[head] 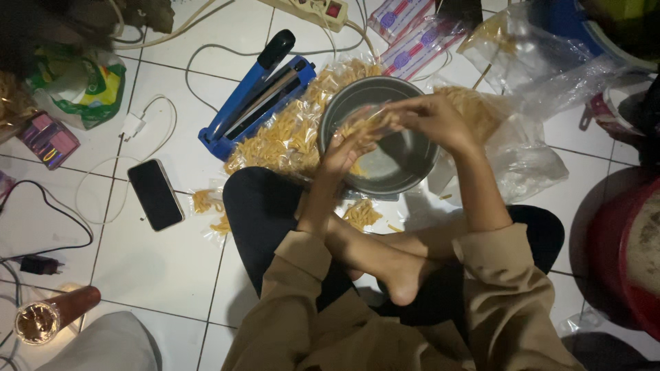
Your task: The person sits on the floor and packs yellow snack sticks from a metal bowl into small plastic bags. They use a blue heat sealer to seal each bag and place the finished packages on the floor.
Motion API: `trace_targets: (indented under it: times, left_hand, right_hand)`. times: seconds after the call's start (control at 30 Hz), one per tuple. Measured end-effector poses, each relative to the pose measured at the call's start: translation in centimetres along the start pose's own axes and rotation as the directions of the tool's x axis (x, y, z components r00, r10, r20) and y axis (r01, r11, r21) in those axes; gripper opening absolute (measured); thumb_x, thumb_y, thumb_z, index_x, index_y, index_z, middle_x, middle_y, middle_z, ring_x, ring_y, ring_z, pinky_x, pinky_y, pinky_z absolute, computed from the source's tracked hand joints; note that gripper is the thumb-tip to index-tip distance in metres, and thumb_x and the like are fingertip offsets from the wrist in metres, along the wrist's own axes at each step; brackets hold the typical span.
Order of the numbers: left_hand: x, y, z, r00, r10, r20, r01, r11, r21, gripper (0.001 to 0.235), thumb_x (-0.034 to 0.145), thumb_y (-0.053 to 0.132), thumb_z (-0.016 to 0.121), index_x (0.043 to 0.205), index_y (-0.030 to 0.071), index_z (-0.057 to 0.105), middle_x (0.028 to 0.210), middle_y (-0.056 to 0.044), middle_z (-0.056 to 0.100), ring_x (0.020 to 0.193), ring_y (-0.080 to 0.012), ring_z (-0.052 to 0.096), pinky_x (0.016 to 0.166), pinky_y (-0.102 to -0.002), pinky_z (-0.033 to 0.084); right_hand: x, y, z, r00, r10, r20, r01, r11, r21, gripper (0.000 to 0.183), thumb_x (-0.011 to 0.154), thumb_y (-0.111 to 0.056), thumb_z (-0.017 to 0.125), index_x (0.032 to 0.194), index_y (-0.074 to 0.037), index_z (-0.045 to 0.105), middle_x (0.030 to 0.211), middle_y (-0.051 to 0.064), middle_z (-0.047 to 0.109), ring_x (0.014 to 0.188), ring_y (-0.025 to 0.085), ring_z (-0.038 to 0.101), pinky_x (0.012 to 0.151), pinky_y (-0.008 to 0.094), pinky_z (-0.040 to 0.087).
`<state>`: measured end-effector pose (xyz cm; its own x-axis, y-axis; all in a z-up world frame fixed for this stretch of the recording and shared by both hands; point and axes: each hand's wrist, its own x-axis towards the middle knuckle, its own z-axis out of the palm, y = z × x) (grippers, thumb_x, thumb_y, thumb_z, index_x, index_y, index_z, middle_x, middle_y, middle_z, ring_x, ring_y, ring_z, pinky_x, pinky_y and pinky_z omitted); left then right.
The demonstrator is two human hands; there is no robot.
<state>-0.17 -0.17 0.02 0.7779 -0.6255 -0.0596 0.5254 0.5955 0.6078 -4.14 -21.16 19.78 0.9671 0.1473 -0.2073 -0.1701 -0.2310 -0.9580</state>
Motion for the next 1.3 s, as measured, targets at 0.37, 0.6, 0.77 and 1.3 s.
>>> trace_targets:
  times: [0.37, 0.6, 0.77, 1.3]
  left_hand:
    - [-0.2, -1.7, -5.0, 0.963, 0.251, -0.101, -0.262, 0.957, -0.123, 0.059, 0.102, -0.005, 0.063, 0.154, 0.016, 0.043, 0.144, -0.023, 0.060, 0.111, -0.0327, 0.074, 0.082, -0.031, 0.069]
    - [-0.5, -1.6, -5.5, 0.943, 0.330, -0.044, -0.332, 0.924, -0.189, 0.065, 0.105, -0.009, 0.058, 0.161, 0.014, 0.035, 0.160, -0.024, 0.044, 0.122, -0.0307, 0.070, 0.090, -0.029, 0.068]
    - [-0.6, -1.1, -4.5, 0.951, 0.302, -0.071, -0.311, 0.929, -0.201, 0.063, 0.107, -0.006, 0.056, 0.162, 0.016, 0.032, 0.161, -0.022, 0.043, 0.122, -0.0254, 0.069, 0.092, -0.024, 0.067]
    - [-1.1, 0.2, -2.6, 0.966, 0.248, -0.079, -0.258, 0.951, -0.171, 0.063, 0.111, 0.015, 0.058, 0.166, 0.023, 0.029, 0.166, -0.019, 0.037, 0.130, -0.0286, 0.064, 0.099, -0.027, 0.064]
  right_hand:
    - [7.8, 20.7, 0.9, 0.941, -0.004, -0.338, -0.162, 0.873, -0.461, 0.023, 0.107, -0.018, 0.062, 0.124, -0.007, 0.071, 0.108, 0.017, 0.071, 0.098, 0.030, 0.070, 0.080, 0.043, 0.055]
    - [6.0, 19.6, 9.0, 0.993, 0.030, 0.112, 0.056, 0.721, -0.691, 0.042, 0.100, -0.008, 0.063, 0.140, 0.002, 0.058, 0.137, 0.025, 0.055, 0.133, 0.043, 0.054, 0.111, 0.052, 0.045]
    - [2.9, 16.9, 9.9, 0.932, -0.146, 0.331, 0.306, 0.808, -0.503, 0.050, 0.082, 0.004, 0.070, 0.130, 0.011, 0.061, 0.127, 0.032, 0.053, 0.121, 0.059, 0.055, 0.106, 0.060, 0.046]
    - [3.5, 17.9, 10.9, 0.880, 0.386, 0.275, -0.434, 0.890, 0.140, 0.045, 0.106, -0.034, 0.053, 0.135, -0.003, 0.069, 0.136, 0.030, 0.063, 0.127, 0.040, 0.061, 0.110, 0.058, 0.042]
